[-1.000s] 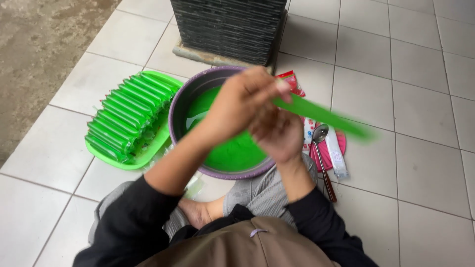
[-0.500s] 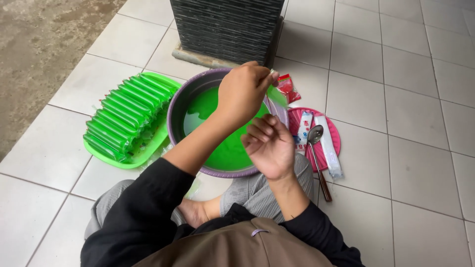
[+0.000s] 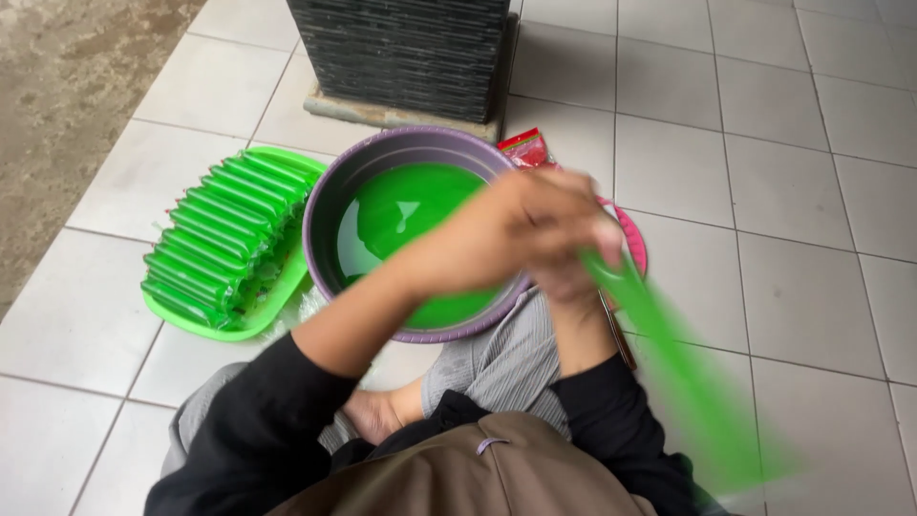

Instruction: Filling and sealing small plastic tubes with green liquid snacks using a funnel and ladle while sitting on the floor.

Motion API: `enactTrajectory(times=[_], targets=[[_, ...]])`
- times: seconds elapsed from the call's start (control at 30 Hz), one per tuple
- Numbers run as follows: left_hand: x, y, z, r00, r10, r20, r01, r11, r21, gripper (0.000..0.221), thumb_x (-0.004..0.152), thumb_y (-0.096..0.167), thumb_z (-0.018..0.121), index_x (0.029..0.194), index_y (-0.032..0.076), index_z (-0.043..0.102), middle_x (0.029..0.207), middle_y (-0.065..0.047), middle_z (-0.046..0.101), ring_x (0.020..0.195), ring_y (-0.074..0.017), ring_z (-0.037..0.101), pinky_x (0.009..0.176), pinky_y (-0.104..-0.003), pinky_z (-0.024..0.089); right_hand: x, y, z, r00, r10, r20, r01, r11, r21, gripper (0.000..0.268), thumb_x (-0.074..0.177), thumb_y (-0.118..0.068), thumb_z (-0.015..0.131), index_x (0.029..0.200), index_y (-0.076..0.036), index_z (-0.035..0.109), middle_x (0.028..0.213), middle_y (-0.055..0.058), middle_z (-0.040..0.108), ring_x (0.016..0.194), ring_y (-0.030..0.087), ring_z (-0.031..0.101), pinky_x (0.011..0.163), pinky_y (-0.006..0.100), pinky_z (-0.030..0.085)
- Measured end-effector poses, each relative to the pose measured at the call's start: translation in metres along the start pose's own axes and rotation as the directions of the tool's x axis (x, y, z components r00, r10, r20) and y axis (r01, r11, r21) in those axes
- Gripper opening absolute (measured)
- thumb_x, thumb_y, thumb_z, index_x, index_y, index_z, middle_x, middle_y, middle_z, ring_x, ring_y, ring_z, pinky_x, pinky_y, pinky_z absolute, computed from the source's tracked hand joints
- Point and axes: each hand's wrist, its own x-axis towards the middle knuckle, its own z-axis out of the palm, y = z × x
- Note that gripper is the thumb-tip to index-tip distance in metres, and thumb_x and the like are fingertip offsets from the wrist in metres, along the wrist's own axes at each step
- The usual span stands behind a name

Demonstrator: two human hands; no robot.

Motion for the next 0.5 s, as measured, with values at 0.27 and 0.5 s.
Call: enactTrajectory(times=[0.27,0.5], targets=[[-0.006,-0.045,-0.022,0.958,-0.068,-0.279,0.193,0.874,0.447,0.022,0.099,0.027,0.062,0.085,0.016,0.073,0.073,-0.006,0.059,0.077,-0.0348,0.067,0.070,-0.046,0.052,-0.023,0.047,-0.002,0.991,0.100,0.088,-0.111,0.985,0.132,0.018,0.100,-0.024,0.057,0.083,-0.018,0.058,0.073,-0.007,0.045,0.068,0.009,0.048,0.081,0.034,0.047],[-0.012,-0.065,-0.036,0.915,-0.155,-0.373,0.369,0.697,0.614,0.023,0.098,0.028,0.062,0.081,0.016,0.071,0.071,-0.008,0.059,0.075,-0.0386,0.066,0.062,-0.053,0.050,0.003,0.007,-0.004,0.999,-0.030,0.037,0.023,0.984,0.177,0.017,0.098,-0.021,0.063,0.082,-0.018,0.058,0.073,-0.012,0.046,0.072,0.006,0.046,0.081,0.028,0.041]])
